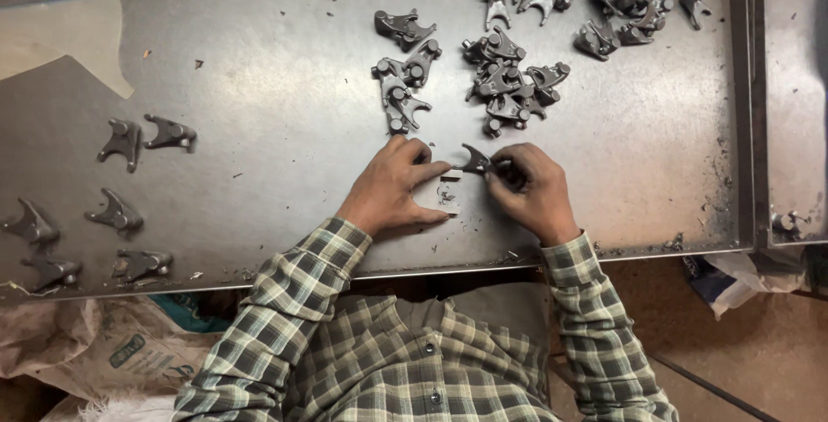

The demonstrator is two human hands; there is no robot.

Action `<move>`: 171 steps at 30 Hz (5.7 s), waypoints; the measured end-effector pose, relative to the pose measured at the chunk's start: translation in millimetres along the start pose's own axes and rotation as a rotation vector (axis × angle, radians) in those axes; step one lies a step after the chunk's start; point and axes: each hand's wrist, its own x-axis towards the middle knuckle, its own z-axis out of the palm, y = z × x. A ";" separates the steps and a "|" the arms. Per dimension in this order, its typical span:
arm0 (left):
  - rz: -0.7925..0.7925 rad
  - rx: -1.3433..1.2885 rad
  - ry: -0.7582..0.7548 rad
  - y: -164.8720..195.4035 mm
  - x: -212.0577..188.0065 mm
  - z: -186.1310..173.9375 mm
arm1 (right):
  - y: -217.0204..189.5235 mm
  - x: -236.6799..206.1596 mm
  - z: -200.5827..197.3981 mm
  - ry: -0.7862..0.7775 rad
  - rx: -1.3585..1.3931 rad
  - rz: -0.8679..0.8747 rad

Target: The person sits at a metal table and sorts small cast metal fork-shaped parts one at a time, picking each from a pile, turning it over in their hands, and placing it into a separate group on the table. A gloved coworker occasionally moves parts at the far end of the table.

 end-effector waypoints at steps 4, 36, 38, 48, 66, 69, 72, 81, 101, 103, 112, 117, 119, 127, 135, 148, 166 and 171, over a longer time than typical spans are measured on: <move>-0.029 0.014 -0.022 0.6 1.3 1.2 | 6.6 -15.2 -8.4 -0.018 -0.053 0.015; -0.073 -0.005 -0.031 3.2 1.6 1.5 | 60.8 -71.7 -114.7 0.557 -0.024 0.171; -0.051 -0.005 -0.005 4.4 1.4 0.1 | 67.1 -62.1 -120.8 0.752 -0.122 0.102; 0.006 0.002 0.018 11.5 4.1 -4.0 | -9.6 27.9 37.1 0.302 -0.269 0.008; -0.061 0.037 -0.039 13.2 4.8 -6.4 | -8.2 -27.2 -0.6 -0.041 0.036 -0.189; -0.055 0.031 -0.034 13.4 3.6 -7.6 | -16.5 -18.9 -0.4 -0.133 0.019 -0.248; -0.052 0.028 -0.041 12.7 3.7 -7.5 | -15.6 -18.3 -1.9 -0.176 0.010 -0.226; -0.047 0.027 -0.048 12.8 4.6 -6.7 | 42.5 -50.5 -104.0 0.052 0.250 0.094; -0.042 0.079 0.010 27.3 5.7 -2.8 | 28.2 -5.4 0.5 0.107 0.003 -0.076; -0.040 0.076 0.010 26.1 6.0 -1.0 | 30.3 -14.4 -2.2 0.093 0.015 -0.014; -0.012 0.013 0.015 12.2 0.8 -4.0 | 8.4 -41.5 0.8 0.143 0.033 0.021; -0.044 0.027 -0.007 13.0 1.9 -8.1 | -12.1 -37.4 17.3 0.150 0.015 -0.074; -0.060 0.032 -0.016 15.0 3.7 -8.2 | -15.1 -35.8 20.0 0.154 0.026 -0.092; -0.051 0.039 -0.035 14.5 4.1 -7.6 | -12.2 -30.3 22.1 0.057 0.049 -0.093; -0.042 0.037 -0.032 13.0 4.5 -7.7 | 5.9 -14.4 10.9 0.163 0.443 -0.012; -0.021 0.015 0.001 14.5 5.0 -4.4 | -0.1 59.2 47.0 0.215 -0.306 0.033; -0.045 0.013 -0.017 11.7 2.9 -7.1 | -11.6 -31.2 -0.1 0.073 0.065 0.020; -0.043 0.027 -0.025 11.7 5.5 -7.4 | -17.6 -33.8 6.3 0.085 0.097 -0.022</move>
